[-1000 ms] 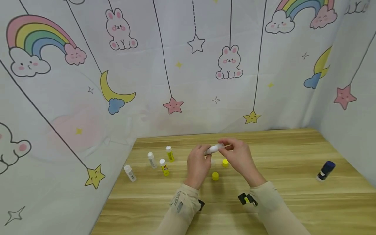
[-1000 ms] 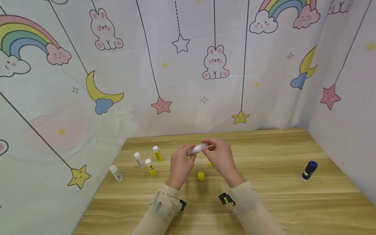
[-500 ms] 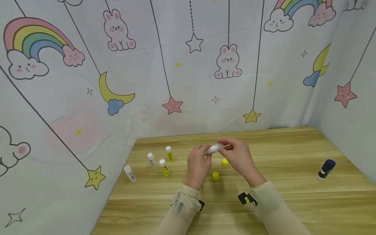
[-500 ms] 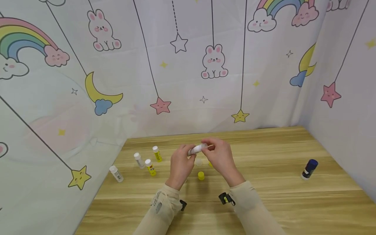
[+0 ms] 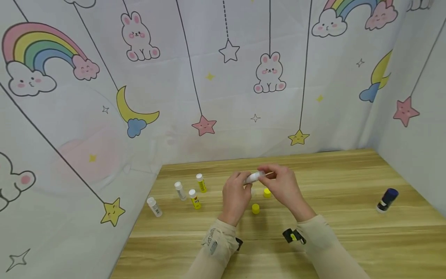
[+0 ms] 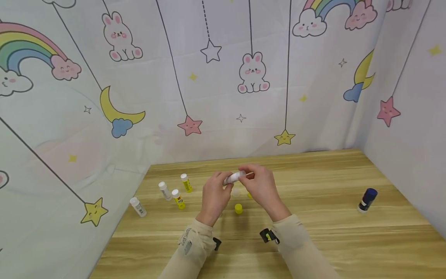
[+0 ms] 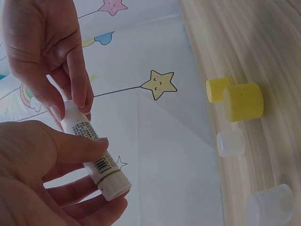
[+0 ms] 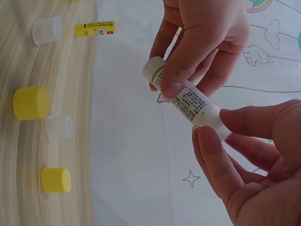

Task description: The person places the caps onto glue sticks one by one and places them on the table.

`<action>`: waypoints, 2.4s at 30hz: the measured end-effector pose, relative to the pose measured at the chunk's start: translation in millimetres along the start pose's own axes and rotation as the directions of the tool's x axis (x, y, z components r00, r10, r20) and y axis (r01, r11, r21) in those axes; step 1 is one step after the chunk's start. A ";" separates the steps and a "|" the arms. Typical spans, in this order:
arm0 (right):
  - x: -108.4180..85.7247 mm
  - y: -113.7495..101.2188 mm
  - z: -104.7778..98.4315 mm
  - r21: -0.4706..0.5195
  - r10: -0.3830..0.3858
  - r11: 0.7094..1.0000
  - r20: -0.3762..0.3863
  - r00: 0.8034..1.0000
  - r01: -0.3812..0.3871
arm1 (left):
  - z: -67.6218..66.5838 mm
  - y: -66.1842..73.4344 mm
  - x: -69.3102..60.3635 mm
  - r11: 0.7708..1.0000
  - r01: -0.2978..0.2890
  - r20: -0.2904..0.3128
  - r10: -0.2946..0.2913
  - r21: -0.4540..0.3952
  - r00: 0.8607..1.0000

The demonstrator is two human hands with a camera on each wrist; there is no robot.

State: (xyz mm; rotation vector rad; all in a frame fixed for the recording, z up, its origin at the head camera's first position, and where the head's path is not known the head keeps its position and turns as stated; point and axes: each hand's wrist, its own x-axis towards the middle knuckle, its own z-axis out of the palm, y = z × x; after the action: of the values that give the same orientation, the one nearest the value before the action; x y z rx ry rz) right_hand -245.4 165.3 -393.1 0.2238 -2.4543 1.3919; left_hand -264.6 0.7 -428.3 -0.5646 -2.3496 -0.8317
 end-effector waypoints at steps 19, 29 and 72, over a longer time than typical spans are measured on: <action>1.5 -1.4 0.8 -0.033 -0.049 0.998 -0.008 0.999 0.049 | -9.3 3.4 1.6 0.978 -0.146 0.004 0.147 0.150 0.989; 6.7 -9.1 3.0 -0.022 -0.062 0.998 -0.023 0.998 0.062 | -21.9 5.6 11.3 0.906 -0.292 -0.033 0.317 0.308 0.948; -14.5 36.1 -36.5 -0.270 -0.046 0.962 0.025 0.999 0.052 | -55.4 -65.8 -0.2 0.967 0.161 -0.007 -0.163 0.198 0.987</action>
State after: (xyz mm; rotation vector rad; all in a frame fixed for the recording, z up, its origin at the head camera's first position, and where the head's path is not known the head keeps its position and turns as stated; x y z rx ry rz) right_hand -235.0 214.9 -409.7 0.2332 -2.6000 1.0231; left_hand -279.9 -83.6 -421.1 -0.2967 -2.4762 -0.6556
